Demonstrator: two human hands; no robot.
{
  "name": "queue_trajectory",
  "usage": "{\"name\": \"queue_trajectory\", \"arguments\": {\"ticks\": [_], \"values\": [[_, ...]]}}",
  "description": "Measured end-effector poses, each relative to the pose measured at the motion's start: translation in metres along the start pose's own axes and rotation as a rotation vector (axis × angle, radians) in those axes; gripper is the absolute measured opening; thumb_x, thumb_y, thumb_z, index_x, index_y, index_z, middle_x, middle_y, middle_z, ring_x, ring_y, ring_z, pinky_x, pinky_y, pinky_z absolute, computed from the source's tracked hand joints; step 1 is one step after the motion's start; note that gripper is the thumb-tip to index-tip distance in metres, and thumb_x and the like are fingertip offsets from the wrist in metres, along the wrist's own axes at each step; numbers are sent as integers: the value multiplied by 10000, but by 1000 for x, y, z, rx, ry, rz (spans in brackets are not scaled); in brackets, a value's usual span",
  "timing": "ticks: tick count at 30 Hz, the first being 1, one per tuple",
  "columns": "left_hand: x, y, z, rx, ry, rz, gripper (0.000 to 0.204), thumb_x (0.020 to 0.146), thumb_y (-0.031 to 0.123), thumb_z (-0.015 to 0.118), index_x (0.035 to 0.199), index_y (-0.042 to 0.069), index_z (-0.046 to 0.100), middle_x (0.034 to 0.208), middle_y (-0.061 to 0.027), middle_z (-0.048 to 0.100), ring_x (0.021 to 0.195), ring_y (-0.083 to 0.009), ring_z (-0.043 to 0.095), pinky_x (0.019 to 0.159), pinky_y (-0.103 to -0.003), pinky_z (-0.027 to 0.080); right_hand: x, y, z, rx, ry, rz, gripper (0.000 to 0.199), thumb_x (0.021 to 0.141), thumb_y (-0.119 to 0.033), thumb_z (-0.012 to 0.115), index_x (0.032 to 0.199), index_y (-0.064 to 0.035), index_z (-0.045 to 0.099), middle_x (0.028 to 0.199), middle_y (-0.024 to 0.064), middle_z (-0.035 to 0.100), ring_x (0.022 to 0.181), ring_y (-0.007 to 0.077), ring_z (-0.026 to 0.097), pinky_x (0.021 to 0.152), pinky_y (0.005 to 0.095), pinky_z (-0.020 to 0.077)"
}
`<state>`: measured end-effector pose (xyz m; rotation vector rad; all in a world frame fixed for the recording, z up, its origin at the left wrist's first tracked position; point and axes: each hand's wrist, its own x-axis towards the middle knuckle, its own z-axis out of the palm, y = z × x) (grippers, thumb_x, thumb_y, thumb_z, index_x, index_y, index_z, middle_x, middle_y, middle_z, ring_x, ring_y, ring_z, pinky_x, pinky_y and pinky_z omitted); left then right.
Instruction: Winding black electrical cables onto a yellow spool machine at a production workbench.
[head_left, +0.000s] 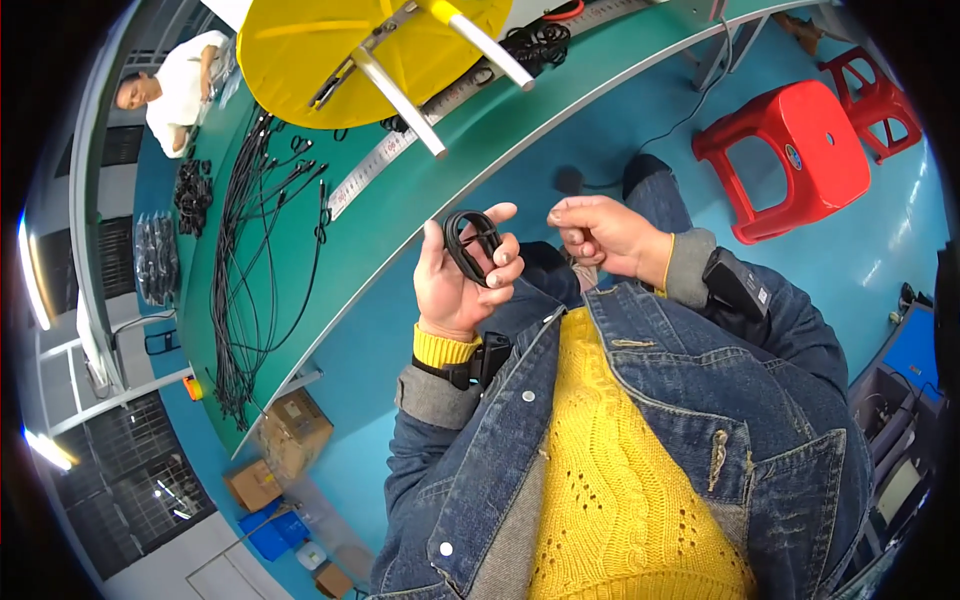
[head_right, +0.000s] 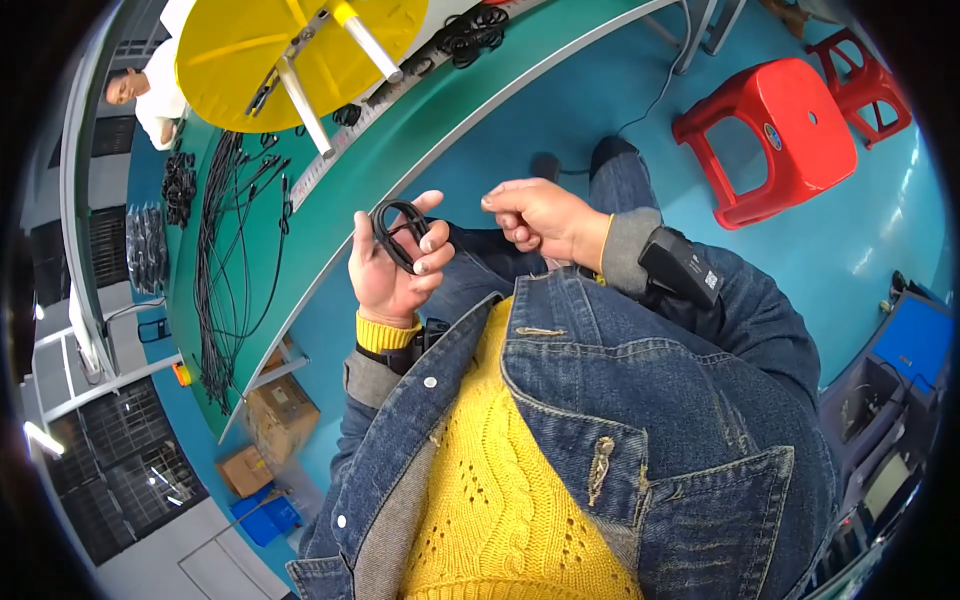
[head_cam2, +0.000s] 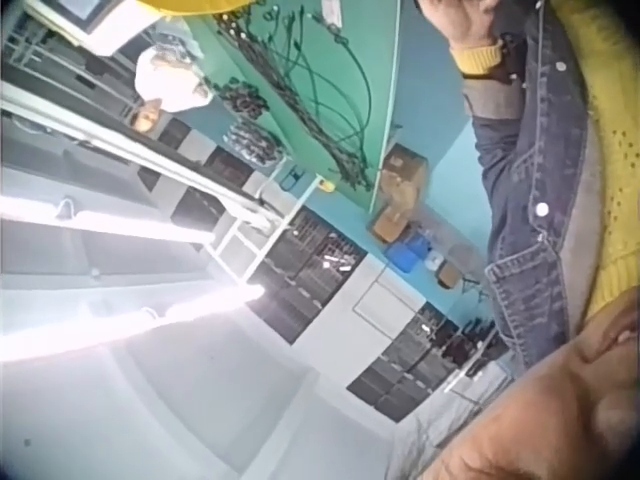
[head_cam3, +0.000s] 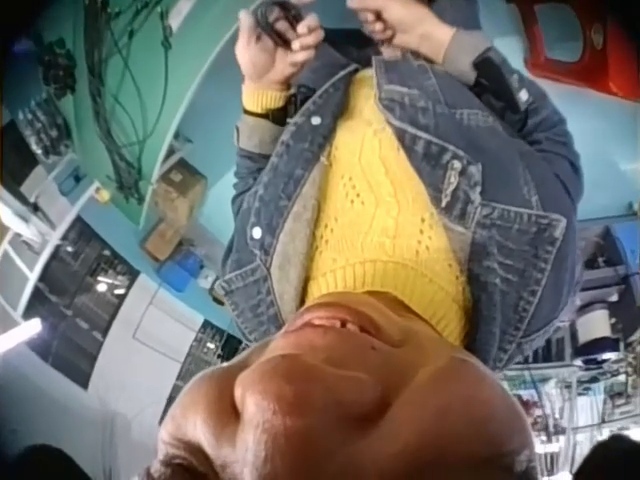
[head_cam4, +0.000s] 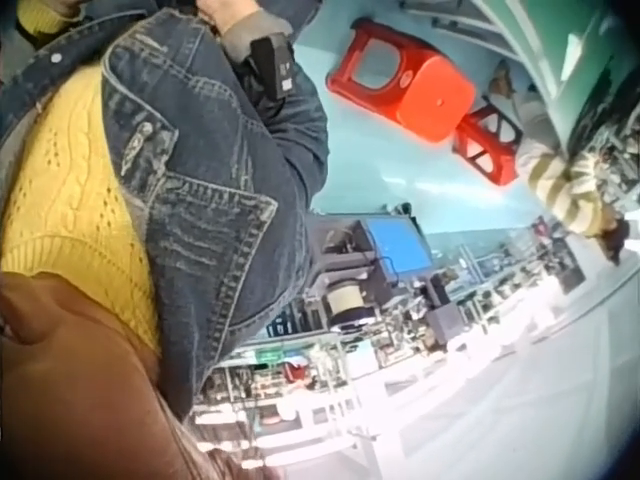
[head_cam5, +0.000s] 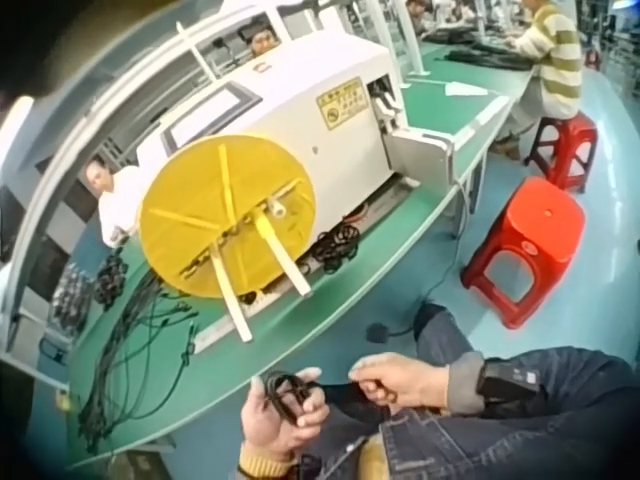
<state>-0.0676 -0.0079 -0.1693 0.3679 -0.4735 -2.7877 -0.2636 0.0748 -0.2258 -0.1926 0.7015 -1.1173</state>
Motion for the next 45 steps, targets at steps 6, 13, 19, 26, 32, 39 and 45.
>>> {"name": "queue_trajectory", "arguments": {"ticks": [6, 13, 19, 26, 32, 39, 45], "values": [[-3, -1, -1, 34, 115, 39, 777, 724, 350, 662, 1297, -35, 306, 925, -101, 469, 723, -178, 441, 490, -213, 340, -2, -21, 12, -131, 37, -40, 110, 869, -171, 531, 851, -62, 537, 586, -34, 439, 431, 41, 351, 371, 180, 246], [-6, -25, 4, 710, 280, -45, 567, 607, 55, 626, 1141, 56, 435, 917, -28, 497, 759, -94, 481, 597, -216, 407, -5, -25, 43, -1221, 70, -714, 275, 822, -309, 568, 798, -39, 530, 634, 129, 591, 551, 280, 580, 510, 368, 448], [-7, -45, 14, 1033, 224, 91, 502, 615, 94, 728, 1067, 39, 517, 1008, -52, 540, 923, -149, 527, 769, -295, 447, -24, -19, 85, -1796, 86, -638, 466, 782, -466, 549, 769, 0, 529, 646, 212, 590, 630, 387, 594, 578, 463, 466], [11, -57, -31, 1484, 436, 226, 389, 698, 147, 705, 1007, -22, 540, 1037, -114, 593, 875, -189, 582, 706, -358, 468, 1, -1, 83, -1873, 145, -607, 434, 791, -425, 544, 741, 6, 538, 614, 206, 587, 621, 363, 603, 577, 460, 472], [18, -75, -112, 1724, 336, 202, 279, 795, 183, 612, 999, 7, 543, 869, -86, 622, 788, -196, 586, 661, -360, 466, 39, 37, 40, -1918, 189, -540, 456, 826, -407, 512, 761, 41, 561, 580, 186, 577, 573, 341, 592, 540, 421, 472], [-38, -35, -53, 962, 235, -187, 188, 812, 193, 593, 957, 81, 551, 694, 8, 552, 527, -119, 484, 473, -282, 403, 51, 34, 9, -1345, -181, 232, 506, 894, -442, 433, 815, 29, 601, 595, 117, 584, 540, 238, 583, 535, 336, 467], [-119, 173, -2, 1468, 623, 641, 288, 862, 321, 559, 914, 38, 555, 763, -33, 585, 562, -53, 508, 453, -175, 366, 28, 26, -11, -1256, -212, 291, 452, 874, -452, 499, 785, -24, 615, 611, 39, 572, 533, 124, 546, 535, 282, 443]]}}
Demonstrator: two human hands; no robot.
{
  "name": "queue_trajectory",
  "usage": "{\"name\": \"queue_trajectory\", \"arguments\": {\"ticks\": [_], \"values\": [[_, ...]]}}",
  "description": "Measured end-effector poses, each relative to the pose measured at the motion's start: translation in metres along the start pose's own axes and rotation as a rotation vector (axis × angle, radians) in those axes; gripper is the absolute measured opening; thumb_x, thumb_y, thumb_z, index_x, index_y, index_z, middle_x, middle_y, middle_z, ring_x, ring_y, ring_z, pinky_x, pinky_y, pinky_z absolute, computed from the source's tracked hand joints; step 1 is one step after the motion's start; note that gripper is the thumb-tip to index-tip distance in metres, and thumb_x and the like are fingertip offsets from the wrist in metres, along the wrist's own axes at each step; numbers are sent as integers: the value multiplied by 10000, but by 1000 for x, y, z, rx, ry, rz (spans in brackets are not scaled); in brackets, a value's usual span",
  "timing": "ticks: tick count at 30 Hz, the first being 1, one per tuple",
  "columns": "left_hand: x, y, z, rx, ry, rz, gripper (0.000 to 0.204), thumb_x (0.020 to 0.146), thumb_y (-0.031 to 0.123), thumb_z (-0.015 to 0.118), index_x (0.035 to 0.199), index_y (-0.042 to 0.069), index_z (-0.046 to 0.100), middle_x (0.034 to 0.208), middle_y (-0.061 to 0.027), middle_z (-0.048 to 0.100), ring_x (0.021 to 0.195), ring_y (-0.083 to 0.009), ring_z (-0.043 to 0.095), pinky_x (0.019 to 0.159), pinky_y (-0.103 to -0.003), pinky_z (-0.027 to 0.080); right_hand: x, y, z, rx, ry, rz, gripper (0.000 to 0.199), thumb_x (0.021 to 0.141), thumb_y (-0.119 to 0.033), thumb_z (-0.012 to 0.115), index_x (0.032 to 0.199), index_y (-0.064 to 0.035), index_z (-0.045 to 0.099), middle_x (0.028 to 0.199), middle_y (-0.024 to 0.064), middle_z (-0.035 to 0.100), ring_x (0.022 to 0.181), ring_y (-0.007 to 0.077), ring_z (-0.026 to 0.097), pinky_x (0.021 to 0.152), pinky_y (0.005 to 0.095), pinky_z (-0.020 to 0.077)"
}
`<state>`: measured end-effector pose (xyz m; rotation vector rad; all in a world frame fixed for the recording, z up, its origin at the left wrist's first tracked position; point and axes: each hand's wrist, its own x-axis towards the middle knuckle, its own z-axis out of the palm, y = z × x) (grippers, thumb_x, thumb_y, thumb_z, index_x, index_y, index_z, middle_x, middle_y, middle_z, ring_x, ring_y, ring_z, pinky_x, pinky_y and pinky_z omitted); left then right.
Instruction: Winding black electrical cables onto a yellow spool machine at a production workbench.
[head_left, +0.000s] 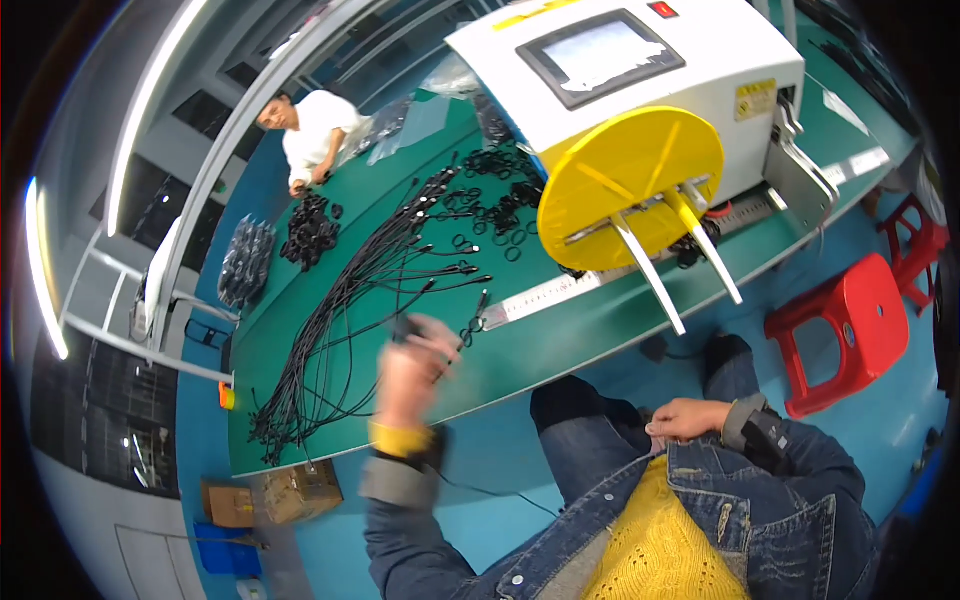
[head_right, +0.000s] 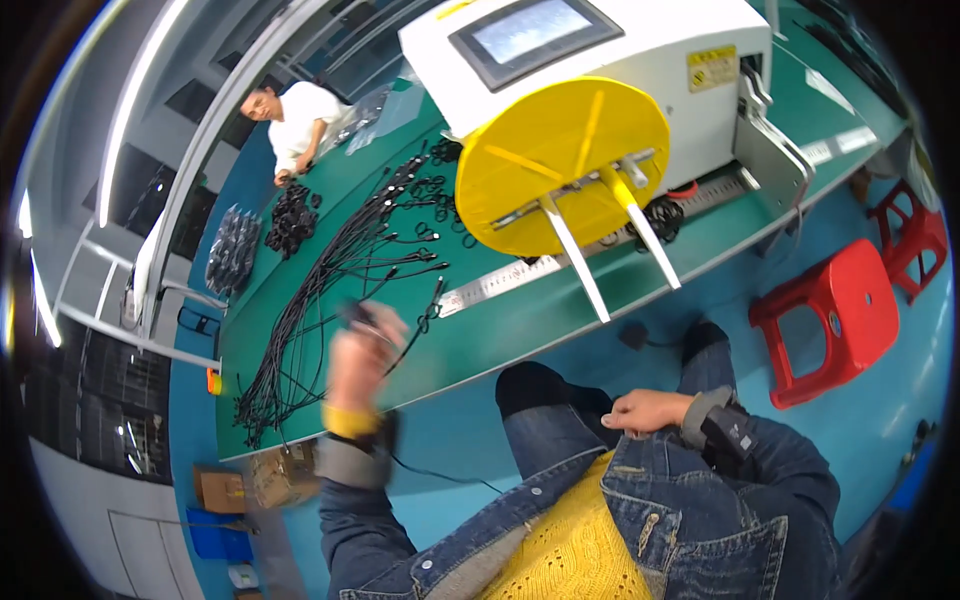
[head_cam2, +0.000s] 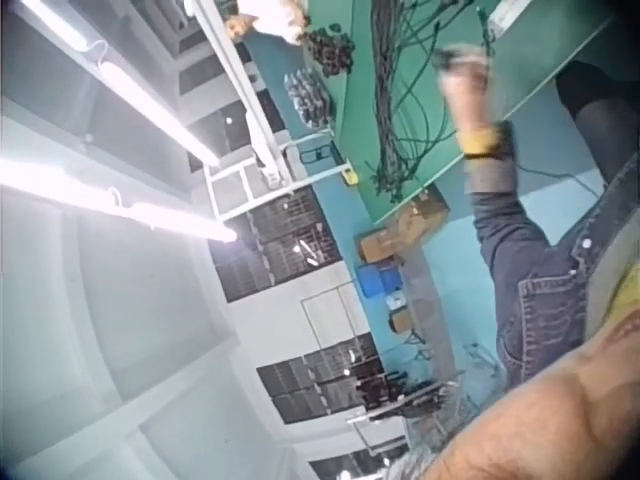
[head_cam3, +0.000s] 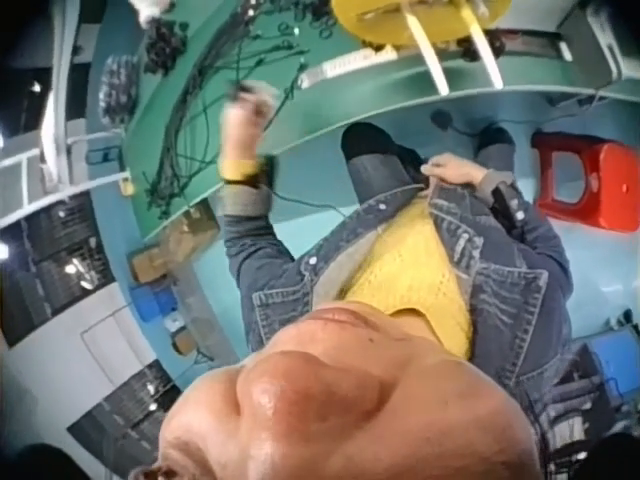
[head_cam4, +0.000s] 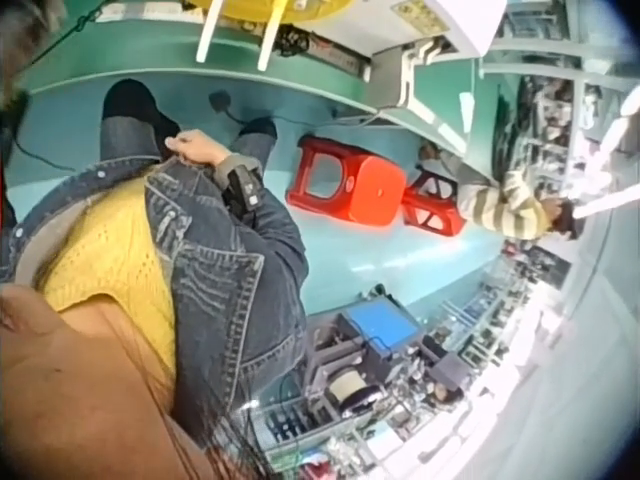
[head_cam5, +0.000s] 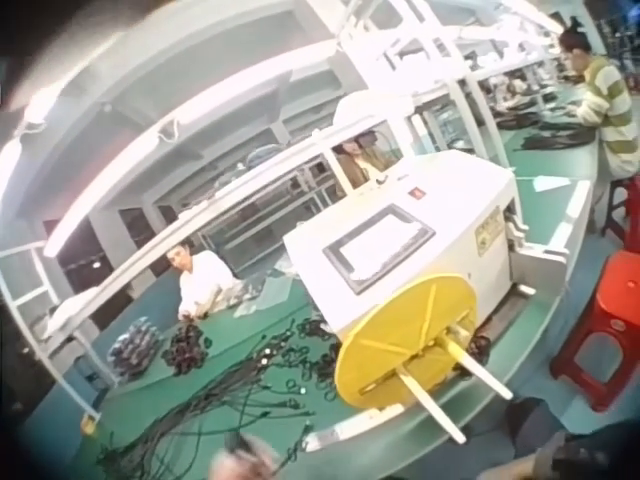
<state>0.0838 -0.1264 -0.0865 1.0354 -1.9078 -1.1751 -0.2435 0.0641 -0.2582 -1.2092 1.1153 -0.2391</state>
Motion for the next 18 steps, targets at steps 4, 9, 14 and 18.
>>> {"name": "queue_trajectory", "arguments": {"ticks": [4, 9, 14, 18], "values": [[41, -38, -115, 134, 544, -366, 344, 826, 263, 618, 994, -23, 526, 1067, -193, 562, 1025, -205, 544, 851, -347, 450, -3, -2, -3, -93, 84, -109, 376, 856, -399, 552, 802, -34, 619, 643, 35, 591, 577, 117, 562, 544, 267, 440], [33, -85, -39, 937, 72, -194, 508, 709, 275, 711, 1083, -27, 550, 1103, -213, 529, 1056, -321, 505, 901, -406, 400, 0, 3, -8, -29, 87, -69, 324, 847, -338, 580, 896, -20, 617, 727, 39, 617, 647, 111, 559, 566, 266, 440], [7, -90, -12, 922, 88, -113, 320, 736, 216, 680, 967, 18, 578, 1103, -202, 524, 1049, -338, 493, 889, -405, 400, -6, 3, -4, -98, 114, -174, 299, 818, -332, 606, 821, -34, 625, 687, 42, 623, 617, 117, 581, 567, 263, 454], [-9, -79, 2, 819, 108, 70, 193, 762, 176, 645, 862, 39, 554, 1086, -172, 521, 1044, -330, 480, 872, -410, 396, -16, -2, 0, -57, 111, -163, 265, 806, -296, 615, 834, -33, 625, 694, 50, 632, 636, 123, 592, 567, 268, 457]]}}
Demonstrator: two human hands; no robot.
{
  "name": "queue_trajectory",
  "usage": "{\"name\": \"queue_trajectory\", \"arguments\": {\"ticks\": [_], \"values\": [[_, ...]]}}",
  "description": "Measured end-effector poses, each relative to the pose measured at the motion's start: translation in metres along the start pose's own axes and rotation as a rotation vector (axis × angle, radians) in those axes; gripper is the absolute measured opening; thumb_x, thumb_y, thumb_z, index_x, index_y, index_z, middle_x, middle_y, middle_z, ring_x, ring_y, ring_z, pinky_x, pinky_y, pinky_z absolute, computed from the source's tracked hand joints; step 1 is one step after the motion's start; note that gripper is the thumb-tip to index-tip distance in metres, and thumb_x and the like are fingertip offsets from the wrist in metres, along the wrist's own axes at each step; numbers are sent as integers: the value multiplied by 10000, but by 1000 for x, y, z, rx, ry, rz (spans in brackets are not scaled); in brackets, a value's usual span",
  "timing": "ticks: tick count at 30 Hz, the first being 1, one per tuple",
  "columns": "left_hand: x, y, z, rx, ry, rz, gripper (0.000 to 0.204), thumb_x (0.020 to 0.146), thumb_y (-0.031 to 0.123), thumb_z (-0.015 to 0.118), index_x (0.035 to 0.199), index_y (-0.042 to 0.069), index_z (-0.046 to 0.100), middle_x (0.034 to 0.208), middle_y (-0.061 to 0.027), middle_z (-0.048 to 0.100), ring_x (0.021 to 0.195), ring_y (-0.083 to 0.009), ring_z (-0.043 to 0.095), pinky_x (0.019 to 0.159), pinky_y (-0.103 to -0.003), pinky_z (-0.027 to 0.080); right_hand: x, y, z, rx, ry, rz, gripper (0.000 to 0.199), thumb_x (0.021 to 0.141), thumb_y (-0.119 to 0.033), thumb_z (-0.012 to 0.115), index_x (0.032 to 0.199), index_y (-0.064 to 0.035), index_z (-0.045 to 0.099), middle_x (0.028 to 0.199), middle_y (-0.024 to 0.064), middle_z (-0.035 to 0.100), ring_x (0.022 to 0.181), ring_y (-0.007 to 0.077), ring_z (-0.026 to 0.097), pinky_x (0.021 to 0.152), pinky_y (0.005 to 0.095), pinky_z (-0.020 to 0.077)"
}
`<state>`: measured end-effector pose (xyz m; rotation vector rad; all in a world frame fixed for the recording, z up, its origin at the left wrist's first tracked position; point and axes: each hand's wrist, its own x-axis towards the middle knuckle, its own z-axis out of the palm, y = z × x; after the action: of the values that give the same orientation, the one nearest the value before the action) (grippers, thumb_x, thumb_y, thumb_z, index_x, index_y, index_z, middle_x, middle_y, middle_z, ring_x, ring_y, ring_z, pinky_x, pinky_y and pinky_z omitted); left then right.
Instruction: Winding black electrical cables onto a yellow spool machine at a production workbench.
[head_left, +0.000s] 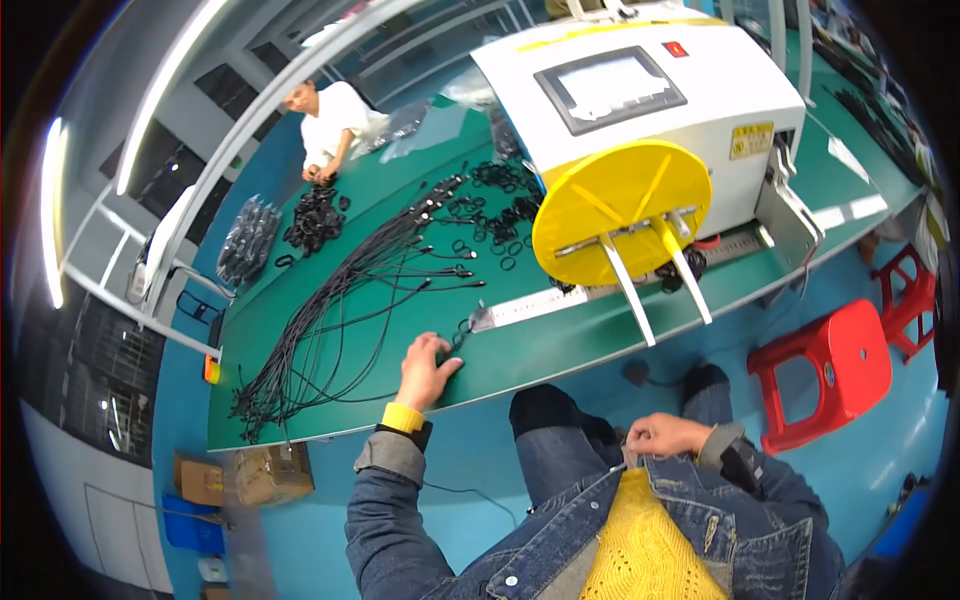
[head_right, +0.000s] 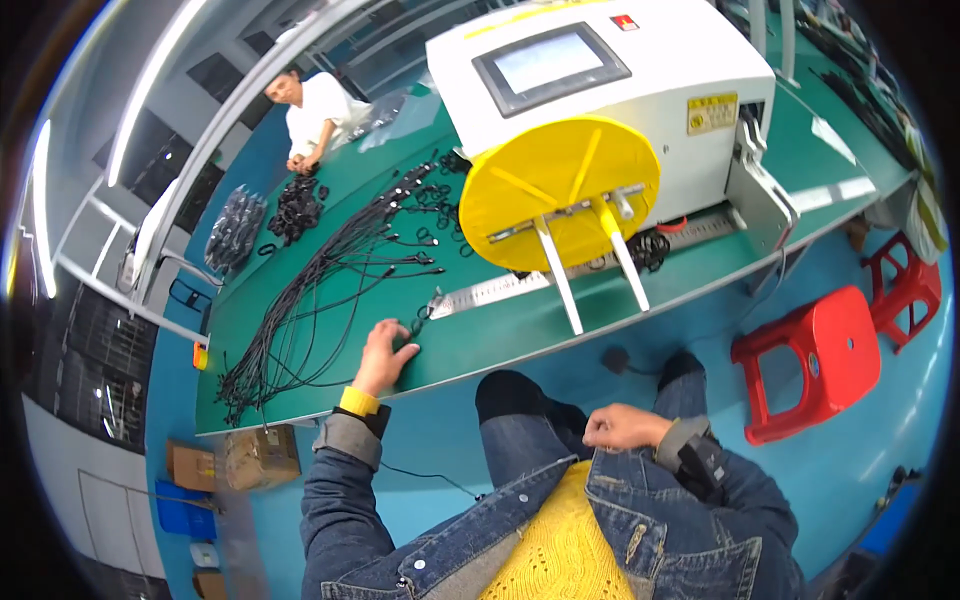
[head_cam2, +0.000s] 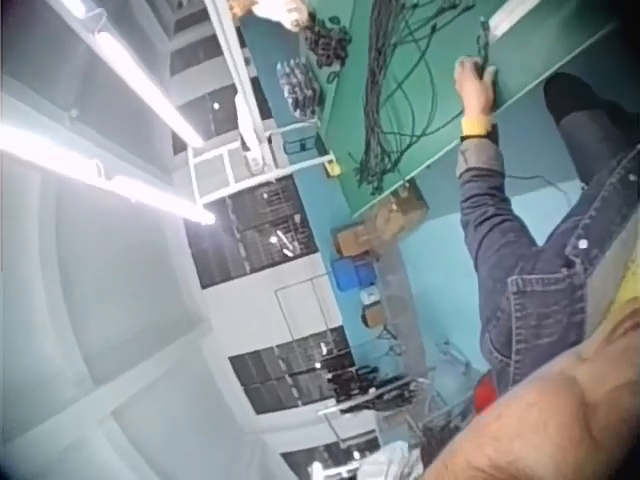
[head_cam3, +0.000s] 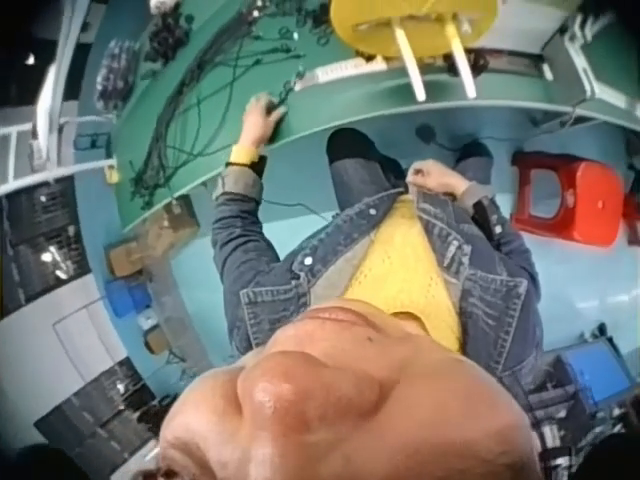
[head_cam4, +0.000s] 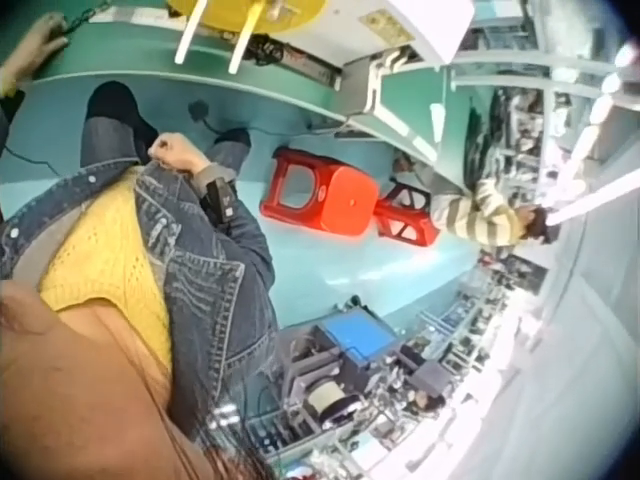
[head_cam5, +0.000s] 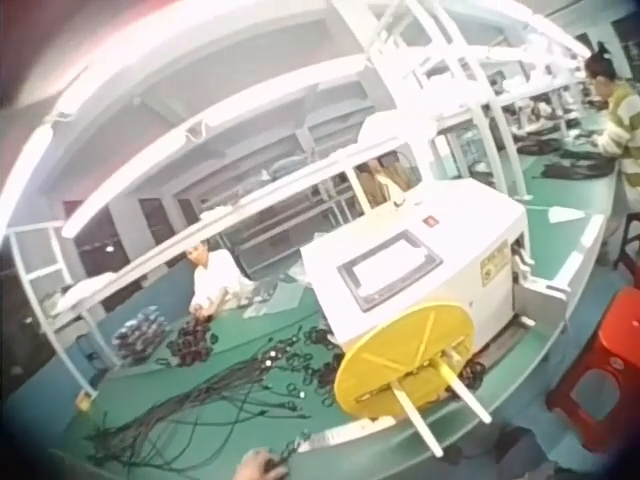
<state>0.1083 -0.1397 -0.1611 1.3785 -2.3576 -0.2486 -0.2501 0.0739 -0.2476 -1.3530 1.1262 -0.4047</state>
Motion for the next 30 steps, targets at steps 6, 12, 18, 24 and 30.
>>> {"name": "queue_trajectory", "arguments": {"ticks": [6, 12, 18, 24, 30], "values": [[-14, 46, -9, -147, 319, -69, 112, 776, 76, 607, 851, 22, 543, 835, -126, 585, 747, -289, 568, 653, -362, 458, -24, -6, 1, -96, 62, -72, 221, 785, -227, 634, 877, -27, 611, 728, 71, 636, 627, 170, 597, 572, 288, 467], [-56, 150, -24, -77, 276, 437, 61, 754, 0, 603, 800, 21, 568, 636, -95, 541, 538, -250, 525, 500, -307, 429, -60, -129, -3, -732, 994, -856, 404, 650, -138, 710, 995, 28, 580, 917, 144, 600, 720, 261, 568, 623, 333, 483], [-78, 217, -13, -345, 77, 381, 52, 776, 14, 609, 814, 10, 574, 634, -69, 551, 521, -176, 520, 489, -272, 419, -63, -122, -15, -969, 930, -924, 383, 633, -80, 687, 977, 49, 579, 915, 147, 593, 740, 255, 570, 638, 317, 485], [-80, 257, -29, -1062, -463, -2, 41, 834, 34, 574, 860, 2, 568, 663, -12, 554, 572, -64, 501, 502, -215, 407, -81, -118, -25, -970, 1047, -998, 337, 637, -20, 666, 960, 35, 585, 877, 121, 586, 695, 237, 558, 596, 318, 475], [-48, 337, -60, -1132, -738, 307, 107, 838, 24, 561, 940, -9, 563, 762, -29, 575, 628, -48, 503, 550, -201, 416, -118, -142, -57, -1021, 1331, -1028, 316, 642, 11, 648, 955, 11, 604, 829, 88, 560, 708, 225, 562, 585, 313, 460]]}}
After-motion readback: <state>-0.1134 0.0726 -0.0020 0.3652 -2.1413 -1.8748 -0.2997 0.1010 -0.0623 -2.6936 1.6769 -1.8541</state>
